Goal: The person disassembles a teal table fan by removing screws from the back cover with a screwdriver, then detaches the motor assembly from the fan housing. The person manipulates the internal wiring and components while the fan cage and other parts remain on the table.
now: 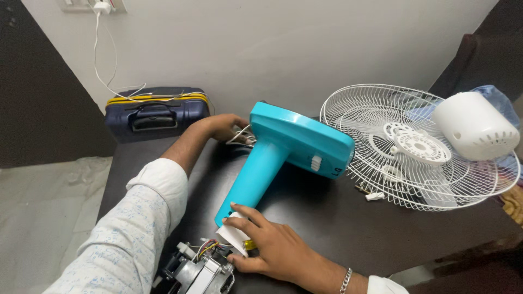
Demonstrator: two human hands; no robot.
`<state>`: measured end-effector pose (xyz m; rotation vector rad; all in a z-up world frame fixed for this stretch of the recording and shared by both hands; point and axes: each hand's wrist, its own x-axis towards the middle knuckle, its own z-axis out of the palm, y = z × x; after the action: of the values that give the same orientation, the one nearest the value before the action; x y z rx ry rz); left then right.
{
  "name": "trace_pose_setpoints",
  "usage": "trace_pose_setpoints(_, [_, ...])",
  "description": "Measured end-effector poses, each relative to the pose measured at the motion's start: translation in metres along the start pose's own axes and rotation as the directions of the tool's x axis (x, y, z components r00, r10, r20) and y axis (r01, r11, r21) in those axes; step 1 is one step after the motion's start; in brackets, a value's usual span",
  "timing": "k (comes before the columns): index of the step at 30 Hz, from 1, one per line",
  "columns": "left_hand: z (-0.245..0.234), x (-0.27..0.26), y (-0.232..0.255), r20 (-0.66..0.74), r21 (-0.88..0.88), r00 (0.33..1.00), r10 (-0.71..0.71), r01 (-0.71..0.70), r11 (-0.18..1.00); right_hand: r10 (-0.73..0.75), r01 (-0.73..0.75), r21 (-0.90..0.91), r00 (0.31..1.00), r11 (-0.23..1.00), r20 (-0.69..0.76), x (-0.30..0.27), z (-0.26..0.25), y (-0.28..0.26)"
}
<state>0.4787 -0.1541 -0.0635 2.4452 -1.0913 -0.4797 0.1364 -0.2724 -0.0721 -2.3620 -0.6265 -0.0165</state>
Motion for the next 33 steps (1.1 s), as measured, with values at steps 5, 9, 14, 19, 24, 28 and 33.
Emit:
trace_pose_setpoints(5, [0.007, -0.011, 0.014, -0.073, 0.153, 0.997, -0.015, 0.026, 0.988, 0.0, 0.0, -0.002, 1.0, 1.0, 0.004, 0.002, 0.0, 0.001])
trace_pose_setpoints(9, [0.001, -0.043, 0.017, -0.222, 0.188, 0.975, 0.023, 0.02, 0.982, -0.044, 0.044, 0.015, 0.999, 0.999, -0.002, 0.004, -0.002, 0.001])
trace_pose_setpoints(14, [-0.005, -0.096, 0.017, -0.316, 0.435, 0.948, -0.043, 0.185, 0.881, -0.081, 0.079, 0.049, 0.995, 0.996, 0.054, 0.012, -0.008, 0.001])
trace_pose_setpoints(19, [0.005, -0.165, 0.025, -0.417, 0.397, 0.86, -0.296, 0.465, 0.791, -0.105, 0.102, 0.028, 0.987, 0.994, 0.125, 0.02, -0.011, 0.004])
trace_pose_setpoints(24, [0.022, -0.242, 0.048, -0.435, 0.225, 0.769, -0.469, 0.597, 0.77, -0.197, 0.199, 0.003, 0.97, 0.98, 0.139, 0.028, -0.01, 0.006])
trace_pose_setpoints(28, [0.045, -0.284, 0.071, -0.447, 0.194, 0.759, -0.472, 0.598, 0.778, -0.179, 0.18, 0.004, 0.972, 0.984, 0.154, 0.029, -0.011, 0.005])
trace_pose_setpoints(33, [0.053, -0.299, 0.079, -0.273, 0.281, 0.85, -0.451, 0.519, 0.807, -0.189, 0.197, -0.055, 0.973, 0.979, 0.131, 0.025, -0.011, -0.001])
